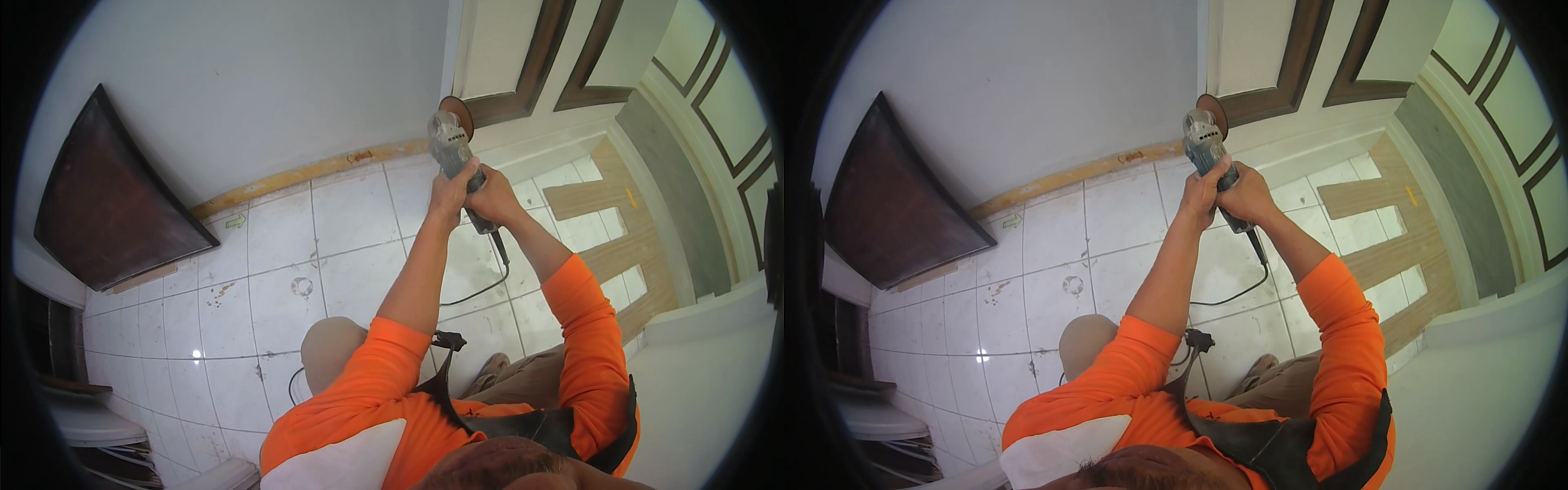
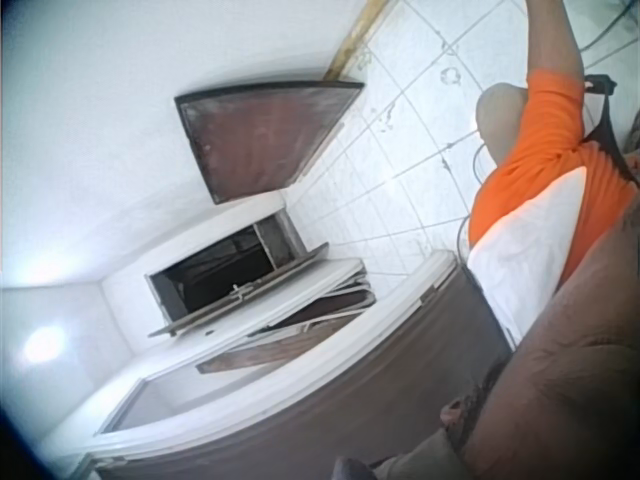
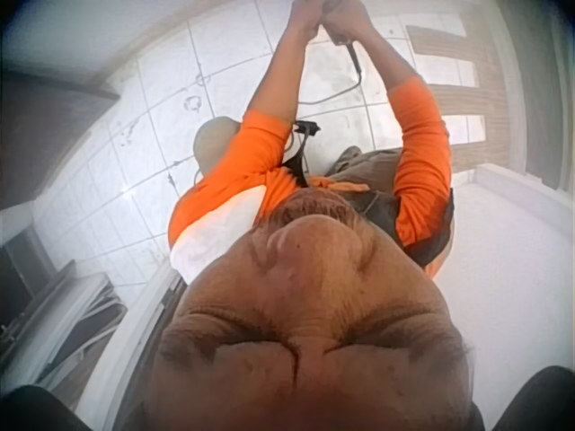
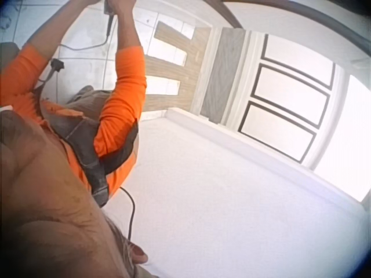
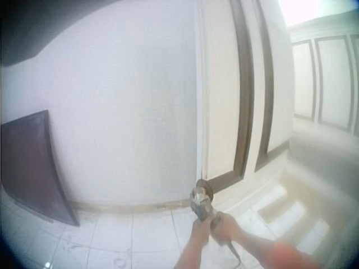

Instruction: The person sits on the floor and uses an angle grinder to smooth the wall surface near the floor. They then place a white trim piece against the wall to check the fit.

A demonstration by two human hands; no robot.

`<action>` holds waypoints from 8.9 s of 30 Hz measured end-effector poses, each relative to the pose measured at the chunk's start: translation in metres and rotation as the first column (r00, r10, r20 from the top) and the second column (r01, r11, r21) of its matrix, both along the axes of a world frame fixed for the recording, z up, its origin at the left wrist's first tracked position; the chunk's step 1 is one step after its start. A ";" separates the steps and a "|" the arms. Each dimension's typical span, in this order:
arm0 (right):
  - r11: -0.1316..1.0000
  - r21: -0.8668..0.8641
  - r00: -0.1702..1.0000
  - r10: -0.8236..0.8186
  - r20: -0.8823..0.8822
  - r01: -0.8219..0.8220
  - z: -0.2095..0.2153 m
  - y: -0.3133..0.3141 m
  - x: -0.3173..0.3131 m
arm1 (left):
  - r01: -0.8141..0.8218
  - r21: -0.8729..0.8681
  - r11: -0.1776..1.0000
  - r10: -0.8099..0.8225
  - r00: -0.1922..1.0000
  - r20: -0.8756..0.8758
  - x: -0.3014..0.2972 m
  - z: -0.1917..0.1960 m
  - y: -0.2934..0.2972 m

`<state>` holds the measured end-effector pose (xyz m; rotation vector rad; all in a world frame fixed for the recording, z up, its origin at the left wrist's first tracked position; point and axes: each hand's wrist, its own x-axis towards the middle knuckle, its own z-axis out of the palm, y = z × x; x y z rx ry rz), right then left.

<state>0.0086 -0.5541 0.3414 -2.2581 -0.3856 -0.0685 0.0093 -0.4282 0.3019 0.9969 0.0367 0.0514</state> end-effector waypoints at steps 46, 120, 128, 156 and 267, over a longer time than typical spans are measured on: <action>0.962 -0.271 0.947 -0.059 -0.315 -0.031 -0.189 0.000 0.010 | 0.036 -0.179 0.983 -0.103 0.918 -0.383 -0.007 -0.207 -0.007; 0.978 -0.208 0.943 -0.041 -0.329 -0.030 -0.158 0.002 0.028 | 0.036 -0.118 0.992 -0.078 0.926 -0.370 0.012 -0.172 -0.003; 0.975 -0.220 0.962 -0.033 -0.270 -0.028 -0.157 0.001 0.030 | 0.044 -0.136 0.990 -0.088 0.939 -0.334 0.015 -0.171 -0.002; 0.981 -0.192 0.963 -0.026 -0.270 -0.027 -0.129 0.000 0.026 | 0.026 -0.105 0.994 -0.058 0.945 -0.322 0.015 -0.145 -0.004; 0.989 -0.147 0.991 -0.011 -0.135 -0.009 -0.076 -0.004 0.024 | 0.018 -0.073 0.997 -0.034 0.976 -0.215 0.012 -0.080 -0.008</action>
